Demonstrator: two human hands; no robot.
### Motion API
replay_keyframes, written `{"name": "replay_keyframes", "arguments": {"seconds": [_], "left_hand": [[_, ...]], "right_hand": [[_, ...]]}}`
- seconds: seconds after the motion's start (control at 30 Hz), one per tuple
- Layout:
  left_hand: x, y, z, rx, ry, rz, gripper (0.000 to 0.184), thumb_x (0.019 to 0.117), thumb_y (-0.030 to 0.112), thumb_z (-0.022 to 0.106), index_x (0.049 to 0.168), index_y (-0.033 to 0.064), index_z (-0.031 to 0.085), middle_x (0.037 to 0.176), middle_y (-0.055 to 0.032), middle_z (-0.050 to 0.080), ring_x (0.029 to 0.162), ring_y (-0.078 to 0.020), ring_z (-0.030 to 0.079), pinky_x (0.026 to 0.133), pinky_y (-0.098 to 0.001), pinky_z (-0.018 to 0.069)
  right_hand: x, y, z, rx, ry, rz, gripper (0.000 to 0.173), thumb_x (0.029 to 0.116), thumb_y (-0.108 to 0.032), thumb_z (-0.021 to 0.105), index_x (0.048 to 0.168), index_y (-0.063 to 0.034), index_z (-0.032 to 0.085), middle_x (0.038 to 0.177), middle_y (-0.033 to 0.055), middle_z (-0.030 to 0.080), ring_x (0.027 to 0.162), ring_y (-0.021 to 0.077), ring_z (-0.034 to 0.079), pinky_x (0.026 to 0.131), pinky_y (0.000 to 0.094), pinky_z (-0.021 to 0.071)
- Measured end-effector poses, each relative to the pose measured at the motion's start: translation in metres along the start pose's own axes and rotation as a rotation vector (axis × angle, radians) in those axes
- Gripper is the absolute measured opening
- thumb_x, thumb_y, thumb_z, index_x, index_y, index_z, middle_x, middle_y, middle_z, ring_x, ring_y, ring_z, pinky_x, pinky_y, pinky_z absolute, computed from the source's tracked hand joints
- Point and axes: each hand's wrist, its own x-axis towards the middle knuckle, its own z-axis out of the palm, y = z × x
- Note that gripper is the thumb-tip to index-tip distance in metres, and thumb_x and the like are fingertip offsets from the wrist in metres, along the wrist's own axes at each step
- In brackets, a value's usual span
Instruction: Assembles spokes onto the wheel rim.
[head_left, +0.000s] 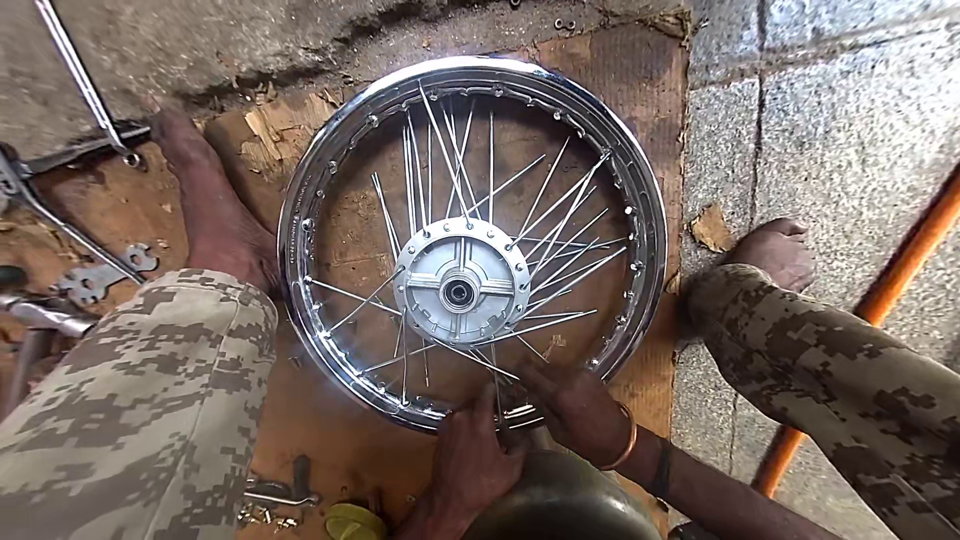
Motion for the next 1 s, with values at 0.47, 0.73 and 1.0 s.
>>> {"name": "replay_keyframes", "arguments": {"seconds": [0.47,0.73,1.0], "left_hand": [[0.051,-0.059,-0.065,0.134,-0.396,0.209,0.027,0.1047,0.015,0.051,0.130,0.0104,0.061,0.105,-0.0114,0.071,0.079,-0.0275,0.072,0.072,-0.0455,0.0615],[0.036,-0.039,-0.027,-0.709,-0.304,-0.018,0.044,0.1033,0.023,0.046,0.142,0.0052,0.054,0.127,-0.0038,0.069,0.112,-0.0161,0.068,0.097,-0.0382,0.0588],[0.037,-0.053,-0.058,-0.339,-0.409,0.017,0.035,0.1061,0.023,0.050,0.138,0.0151,0.062,0.134,0.0012,0.064,0.117,-0.0112,0.064,0.100,-0.0366,0.0563]], "right_hand": [[-0.003,0.005,-0.014,-0.199,0.099,-0.023,0.010,0.0908,-0.005,0.057,0.096,-0.0051,0.066,0.066,0.0050,0.061,0.055,0.0213,0.064,0.049,0.0352,0.0536],[-0.013,-0.019,-0.001,-0.112,-0.078,0.070,0.033,0.1016,-0.039,0.050,0.110,-0.0202,0.076,0.104,0.0125,0.069,0.100,0.0324,0.067,0.081,0.0494,0.0570],[0.012,-0.025,0.002,0.252,-0.176,0.253,0.043,0.0984,-0.044,0.062,0.125,-0.0115,0.071,0.110,0.0061,0.073,0.102,0.0210,0.069,0.088,0.0420,0.0585]]}}
